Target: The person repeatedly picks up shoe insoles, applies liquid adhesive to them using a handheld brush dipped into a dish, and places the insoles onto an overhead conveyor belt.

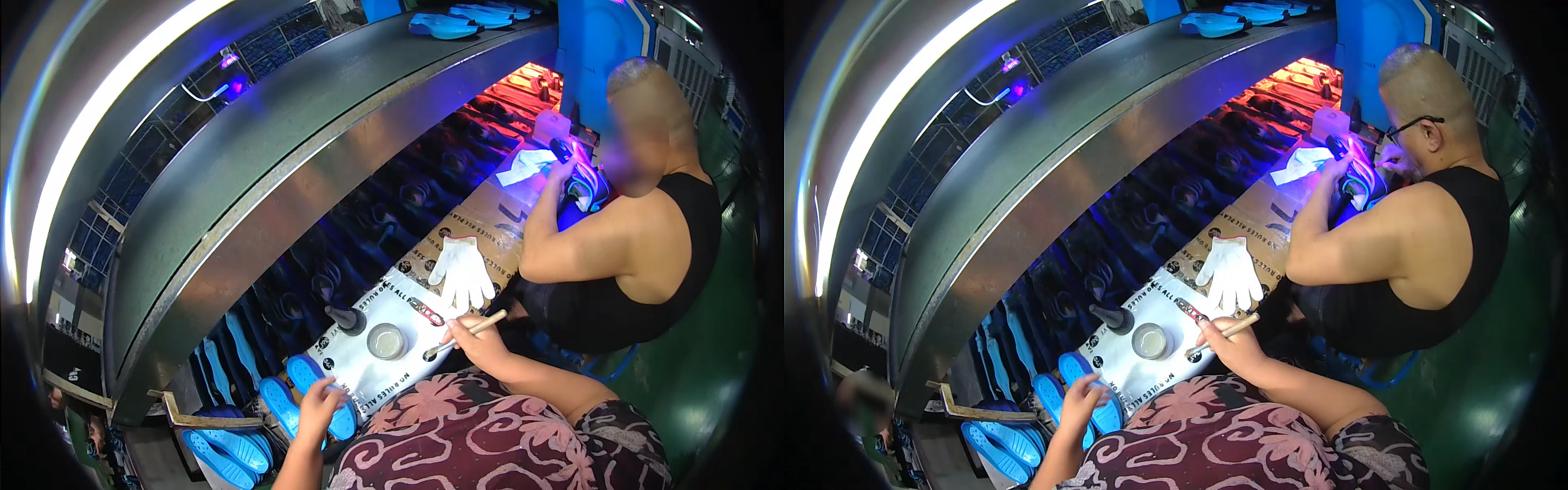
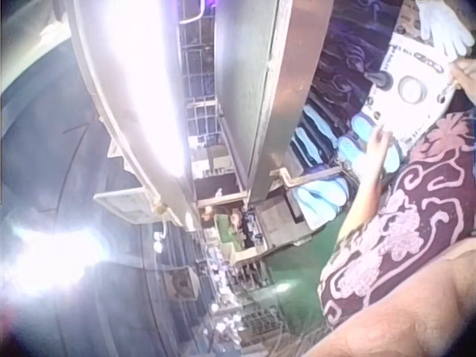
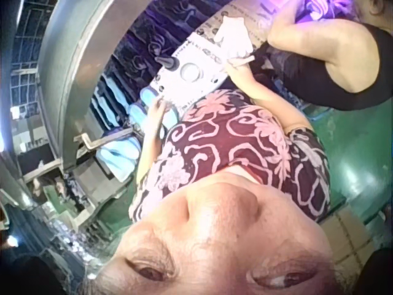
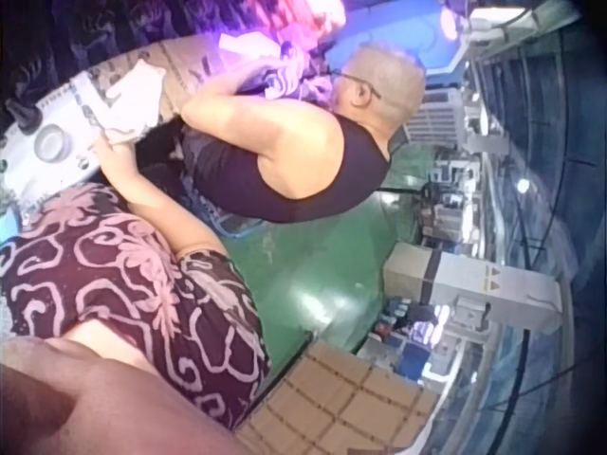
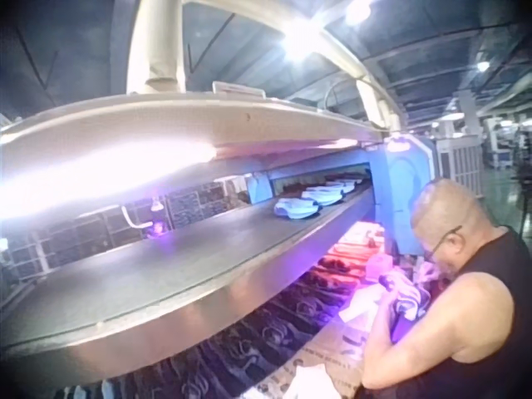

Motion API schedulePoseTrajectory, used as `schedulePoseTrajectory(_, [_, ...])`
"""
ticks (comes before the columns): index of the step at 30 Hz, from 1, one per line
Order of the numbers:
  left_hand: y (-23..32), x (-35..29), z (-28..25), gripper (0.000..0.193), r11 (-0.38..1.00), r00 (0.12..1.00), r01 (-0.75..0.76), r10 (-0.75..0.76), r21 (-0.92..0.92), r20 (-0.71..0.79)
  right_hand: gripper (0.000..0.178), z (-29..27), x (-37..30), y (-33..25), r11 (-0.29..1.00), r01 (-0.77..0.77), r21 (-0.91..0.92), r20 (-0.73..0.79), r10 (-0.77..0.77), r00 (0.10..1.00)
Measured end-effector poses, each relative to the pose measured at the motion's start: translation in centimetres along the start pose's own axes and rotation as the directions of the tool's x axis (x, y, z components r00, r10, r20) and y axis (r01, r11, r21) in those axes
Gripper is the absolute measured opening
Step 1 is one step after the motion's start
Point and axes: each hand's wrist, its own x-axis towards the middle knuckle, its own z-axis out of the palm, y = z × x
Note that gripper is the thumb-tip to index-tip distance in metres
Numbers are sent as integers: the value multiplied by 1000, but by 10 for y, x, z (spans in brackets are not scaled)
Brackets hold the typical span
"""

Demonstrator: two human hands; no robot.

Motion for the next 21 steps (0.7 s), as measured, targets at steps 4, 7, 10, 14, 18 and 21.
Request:
schedulePoseTrajectory(4, [-114,-42,-64,49,815,785,-109,422,569,-453,32,22,4,7,997,-67,-32,110,70,992])
schedulePoseTrajectory(7, [-133,-50,-70,55,827,742,27,360,562,-566,30,41,9,8,969,-167,-183,183,200,963])
schedulePoseTrajectory(10, [-155,-21,-81,43,658,908,174,180,733,-377,33,56,11,11,989,-75,-131,194,100,976])
schedulePoseTrajectory(14, [-130,-3,-68,30,639,865,281,155,716,-477,35,52,15,6,975,-8,-224,120,35,992])
schedulePoseTrajectory(18, [-115,2,-64,37,637,686,208,446,742,-575,36,43,20,6,959,-71,-275,50,88,995])
schedulePoseTrajectory(21, [-98,5,-63,30,660,853,261,184,705,-488,35,42,29,18,967,-22,-254,10,25,1000])
